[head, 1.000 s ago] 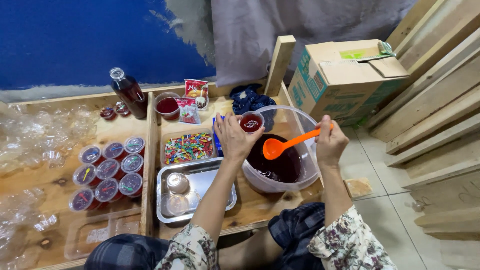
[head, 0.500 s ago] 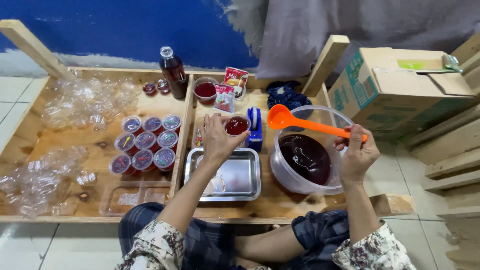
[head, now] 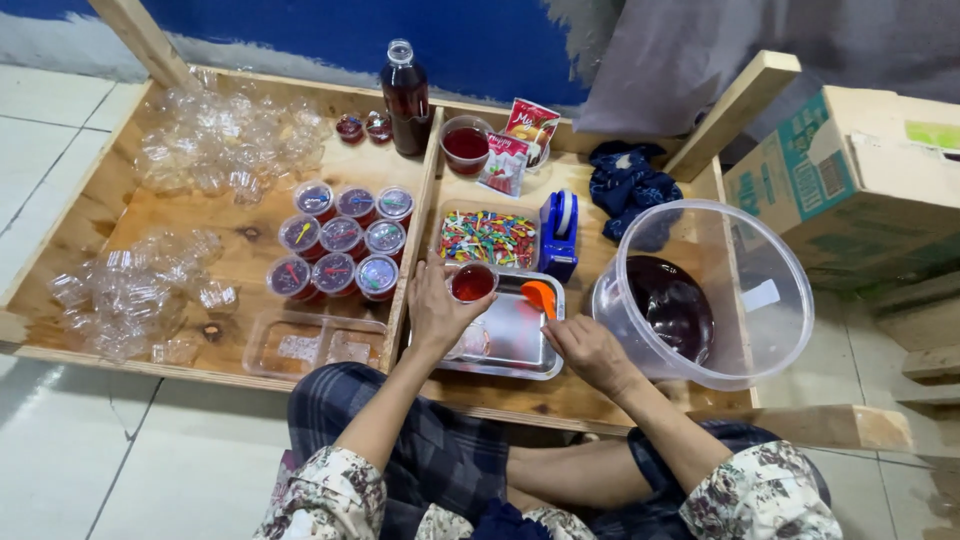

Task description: The person scoops dark liquid from a large plastic container into small plastic cups, places lids on the cups, and organizes them on a wooden tray.

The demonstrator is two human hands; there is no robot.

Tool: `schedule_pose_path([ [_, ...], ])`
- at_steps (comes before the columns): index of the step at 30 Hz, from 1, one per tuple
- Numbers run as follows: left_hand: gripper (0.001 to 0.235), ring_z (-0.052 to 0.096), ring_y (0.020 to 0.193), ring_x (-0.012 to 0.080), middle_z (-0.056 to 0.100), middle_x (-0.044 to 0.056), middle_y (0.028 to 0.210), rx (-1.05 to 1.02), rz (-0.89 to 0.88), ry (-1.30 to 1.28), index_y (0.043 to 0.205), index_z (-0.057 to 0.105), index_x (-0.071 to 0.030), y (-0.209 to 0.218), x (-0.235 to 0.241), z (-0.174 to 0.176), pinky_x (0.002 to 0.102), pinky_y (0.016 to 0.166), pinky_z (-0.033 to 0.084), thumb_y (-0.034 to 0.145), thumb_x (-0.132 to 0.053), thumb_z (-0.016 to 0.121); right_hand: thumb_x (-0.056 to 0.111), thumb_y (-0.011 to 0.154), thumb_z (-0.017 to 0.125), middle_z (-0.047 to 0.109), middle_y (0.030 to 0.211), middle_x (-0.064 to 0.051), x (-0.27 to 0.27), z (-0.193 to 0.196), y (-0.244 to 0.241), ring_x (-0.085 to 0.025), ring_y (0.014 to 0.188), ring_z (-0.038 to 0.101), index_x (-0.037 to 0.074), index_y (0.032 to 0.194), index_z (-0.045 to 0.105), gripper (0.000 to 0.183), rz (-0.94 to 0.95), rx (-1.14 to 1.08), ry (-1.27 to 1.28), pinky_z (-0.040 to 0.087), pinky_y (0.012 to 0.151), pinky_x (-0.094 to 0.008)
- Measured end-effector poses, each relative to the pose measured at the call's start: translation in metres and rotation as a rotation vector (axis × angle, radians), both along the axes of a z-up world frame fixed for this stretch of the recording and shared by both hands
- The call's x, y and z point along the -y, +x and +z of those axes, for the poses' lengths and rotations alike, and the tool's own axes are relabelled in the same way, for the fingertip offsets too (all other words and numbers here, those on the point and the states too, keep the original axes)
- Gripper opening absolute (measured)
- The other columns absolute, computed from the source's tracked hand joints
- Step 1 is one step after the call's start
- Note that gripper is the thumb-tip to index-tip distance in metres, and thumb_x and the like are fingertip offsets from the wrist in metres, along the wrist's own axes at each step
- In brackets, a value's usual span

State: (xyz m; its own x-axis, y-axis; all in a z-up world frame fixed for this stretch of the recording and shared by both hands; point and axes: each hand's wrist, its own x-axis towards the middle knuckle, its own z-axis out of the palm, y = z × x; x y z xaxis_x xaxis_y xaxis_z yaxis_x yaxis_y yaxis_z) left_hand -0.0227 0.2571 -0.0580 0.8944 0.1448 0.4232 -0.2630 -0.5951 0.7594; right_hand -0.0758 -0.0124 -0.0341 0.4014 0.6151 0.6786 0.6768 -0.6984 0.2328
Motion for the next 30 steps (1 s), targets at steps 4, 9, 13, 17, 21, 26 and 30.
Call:
schedule_pose_path([
  [4, 0.076, 0.055, 0.127, 0.0426, 0.067, 0.013, 0.115, 0.015, 0.021, -0.013, 0.109, 0.061, -0.012, 0.001, -0.001, -0.026, 0.054, 0.105, 0.04, 0.057, -0.054, 0.096, 0.012, 0.097, 0.057, 0.054, 0.067, -0.008, -0.011, -0.017, -0.014, -0.024, 0.062, 0.057, 0.007, 0.098, 0.068, 0.012, 0.108, 0.019, -0.18, 0.053, 0.062, -0.034],
  [9, 0.076, 0.055, 0.128, 0.0423, 0.067, 0.01, 0.117, 0.046, -0.005, -0.029, 0.112, 0.061, -0.013, 0.0, 0.008, -0.036, 0.054, 0.103, 0.042, 0.057, -0.054, 0.095, 0.048, 0.093, 0.053, 0.061, 0.071, -0.013, -0.014, -0.072, -0.045, -0.03, 0.068, 0.061, 0.002, 0.106, 0.064, 0.048, 0.094, -0.304, -0.382, 0.051, 0.069, -0.043],
  [13, 0.076, 0.058, 0.124, 0.0413, 0.068, 0.011, 0.116, 0.057, -0.013, -0.021, 0.112, 0.061, -0.012, -0.014, 0.009, -0.015, 0.055, 0.102, 0.042, 0.058, -0.054, 0.095, 0.066, 0.091, 0.052, 0.064, 0.077, -0.011, -0.019, -0.062, -0.044, -0.031, 0.075, 0.061, 0.005, 0.123, 0.06, 0.07, -0.068, -0.497, -0.474, 0.046, 0.076, -0.05],
  [17, 0.077, 0.061, 0.12, 0.0399, 0.069, 0.012, 0.114, -0.011, -0.072, -0.104, 0.113, 0.06, -0.011, -0.013, 0.014, -0.024, 0.051, 0.101, 0.043, 0.058, -0.049, 0.096, 0.087, 0.084, 0.042, 0.069, 0.076, -0.015, -0.028, -0.04, -0.047, -0.032, 0.073, 0.066, 0.012, 0.124, 0.063, 0.088, -0.174, -0.718, -0.465, 0.043, 0.076, -0.051],
  [21, 0.075, 0.067, 0.111, 0.0371, 0.071, 0.015, 0.112, -0.086, -0.119, -0.128, 0.115, 0.061, -0.008, -0.014, 0.012, -0.007, 0.047, 0.096, 0.049, 0.062, -0.046, 0.095, 0.073, 0.092, 0.047, 0.062, 0.068, -0.006, -0.024, -0.077, -0.025, -0.027, 0.065, 0.065, 0.022, 0.093, 0.071, 0.057, -0.153, -0.502, -0.29, 0.045, 0.061, -0.043],
  [26, 0.079, 0.07, 0.106, 0.0384, 0.072, 0.016, 0.108, -0.097, -0.112, -0.137, 0.118, 0.061, -0.007, -0.014, 0.015, -0.006, 0.047, 0.093, 0.051, 0.059, -0.049, 0.094, 0.04, 0.085, 0.064, 0.064, 0.086, -0.002, -0.041, -0.129, 0.029, -0.025, 0.083, 0.066, 0.022, 0.107, 0.069, 0.029, -0.303, -0.7, -0.28, 0.053, 0.065, -0.041],
  [30, 0.08, 0.07, 0.105, 0.0328, 0.072, 0.012, 0.105, -0.077, -0.055, -0.097, 0.114, 0.063, -0.009, -0.008, 0.014, -0.02, 0.041, 0.092, 0.053, 0.057, -0.057, 0.093, 0.039, 0.066, 0.089, 0.068, 0.107, -0.017, -0.109, -0.108, 0.041, -0.04, 0.107, 0.07, 0.011, 0.124, 0.049, 0.077, -0.646, -1.364, 0.173, 0.058, 0.088, -0.053],
])
